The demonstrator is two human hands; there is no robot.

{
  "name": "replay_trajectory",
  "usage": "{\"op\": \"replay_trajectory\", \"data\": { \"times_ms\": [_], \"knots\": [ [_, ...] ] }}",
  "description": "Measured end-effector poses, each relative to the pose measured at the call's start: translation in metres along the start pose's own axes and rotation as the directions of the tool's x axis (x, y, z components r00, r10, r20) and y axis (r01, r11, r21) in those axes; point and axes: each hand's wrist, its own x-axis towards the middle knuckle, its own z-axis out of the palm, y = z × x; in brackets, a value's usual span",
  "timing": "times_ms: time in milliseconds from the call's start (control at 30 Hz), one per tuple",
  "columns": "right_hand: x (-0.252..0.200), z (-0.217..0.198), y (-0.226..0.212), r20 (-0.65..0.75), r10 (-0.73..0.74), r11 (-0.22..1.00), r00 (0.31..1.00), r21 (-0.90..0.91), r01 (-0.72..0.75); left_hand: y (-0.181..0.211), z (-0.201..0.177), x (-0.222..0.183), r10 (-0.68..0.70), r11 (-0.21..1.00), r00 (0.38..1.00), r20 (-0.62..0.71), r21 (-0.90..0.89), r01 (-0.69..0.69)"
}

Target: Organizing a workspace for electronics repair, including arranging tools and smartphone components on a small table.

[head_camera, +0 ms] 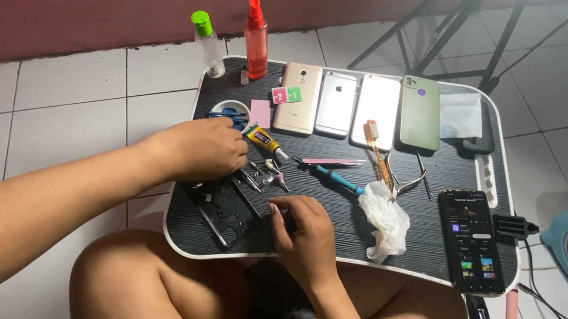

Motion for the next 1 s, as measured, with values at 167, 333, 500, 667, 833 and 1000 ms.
{"op": "replay_trajectory", "data": {
  "times_ms": [167,333,500,667,833,1000],
  "knots": [
    [-0.002,0.001,0.001,-0.023,-0.021,1.000,1.000,-0.016,0.021,0.005,0.008,0.002,-0.061,0.996,0.997,-0.055,0.055,0.064],
    [-0.002,0.000,0.002,-0.069,-0.105,0.994,0.992,-0.004,0.105,-0.002,0.056,0.011,0.022,1.000,0.993,-0.119,0.001,-0.022],
    [-0.003,0.000,0.002,-0.056,-0.133,0.991,0.990,0.014,0.134,0.000,0.053,0.006,0.121,0.984,0.966,-0.230,0.155,-0.086],
    [-0.003,0.001,0.001,-0.063,-0.145,0.989,0.987,-0.006,0.145,0.001,0.057,0.002,0.075,0.986,0.951,-0.301,0.165,-0.026],
    [-0.003,0.002,0.001,-0.052,-0.165,0.986,0.985,-0.011,0.165,0.000,0.062,-0.005,-0.002,0.994,0.934,-0.356,0.100,0.040],
    [-0.001,0.003,0.003,-0.052,-0.044,0.997,0.998,0.058,0.047,-0.007,0.065,-0.020,-0.398,0.868,0.813,-0.424,-0.460,0.185]
  ]
}}
